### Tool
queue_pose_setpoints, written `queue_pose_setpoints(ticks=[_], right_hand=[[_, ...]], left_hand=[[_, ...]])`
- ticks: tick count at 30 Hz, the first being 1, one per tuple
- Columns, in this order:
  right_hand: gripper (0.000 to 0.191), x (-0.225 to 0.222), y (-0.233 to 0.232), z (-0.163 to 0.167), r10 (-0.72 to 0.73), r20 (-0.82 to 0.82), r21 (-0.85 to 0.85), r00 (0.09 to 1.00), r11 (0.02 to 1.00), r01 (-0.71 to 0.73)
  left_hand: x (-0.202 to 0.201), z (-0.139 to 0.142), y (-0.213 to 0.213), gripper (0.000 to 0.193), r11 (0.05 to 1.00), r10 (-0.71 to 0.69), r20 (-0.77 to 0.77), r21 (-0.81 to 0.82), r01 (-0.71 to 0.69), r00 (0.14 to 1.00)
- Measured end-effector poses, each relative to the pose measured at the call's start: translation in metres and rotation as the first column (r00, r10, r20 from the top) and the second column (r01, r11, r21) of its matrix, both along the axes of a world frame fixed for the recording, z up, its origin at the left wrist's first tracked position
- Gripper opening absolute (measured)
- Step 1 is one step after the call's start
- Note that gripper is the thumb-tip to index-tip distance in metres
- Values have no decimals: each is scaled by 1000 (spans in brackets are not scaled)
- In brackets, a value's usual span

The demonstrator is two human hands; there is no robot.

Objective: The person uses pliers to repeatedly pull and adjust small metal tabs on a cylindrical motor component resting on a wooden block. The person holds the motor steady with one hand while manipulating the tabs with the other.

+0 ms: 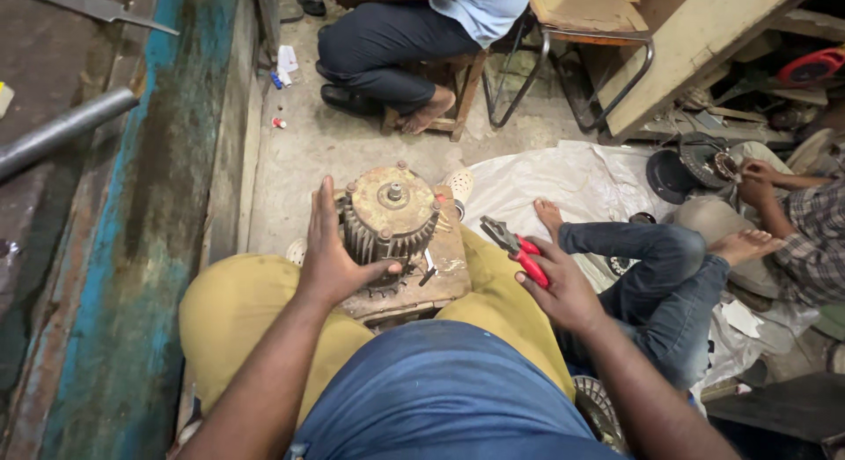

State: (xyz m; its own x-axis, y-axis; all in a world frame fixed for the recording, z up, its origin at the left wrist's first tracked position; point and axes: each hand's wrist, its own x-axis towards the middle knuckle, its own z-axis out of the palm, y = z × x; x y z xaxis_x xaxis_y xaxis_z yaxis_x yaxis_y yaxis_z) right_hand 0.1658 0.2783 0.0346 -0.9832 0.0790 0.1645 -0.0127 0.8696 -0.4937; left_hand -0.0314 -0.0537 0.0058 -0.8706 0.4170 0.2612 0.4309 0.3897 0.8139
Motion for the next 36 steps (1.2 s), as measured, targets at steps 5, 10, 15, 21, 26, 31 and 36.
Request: queue_pose_setpoints(ticks=[5,10,15,21,26,31,36], right_hand=[[42,-34,6,19,155,-26,123,988,981,-151],[40,-66,11,42,252,24,204,967,946,-252],[39,-92,13,55,320,128,330,939,879,-345],[45,-118,18,57,353,190,401,916,824,-401],[43,-133,24,58,413,191,413,890,789,-455],[39,-139,23,62,417,219,421,882,776,-471],[36,-141,25,66,445,210,465,870,737,-490]], left_hand=[[-17,-10,0,161,994,-19,-11,105,20,1000],[-16,-10,6,161,999,-26,77,34,24,997],[-16,-9,6,160,999,-36,18,-20,36,999],[-18,-19,5,160,997,-76,-138,-11,76,987],[-19,-21,4,159,996,-91,-133,-5,91,987],[-22,-15,2,160,992,-95,-25,-81,93,995],[-27,-7,1,160,984,-137,16,-114,138,990]])
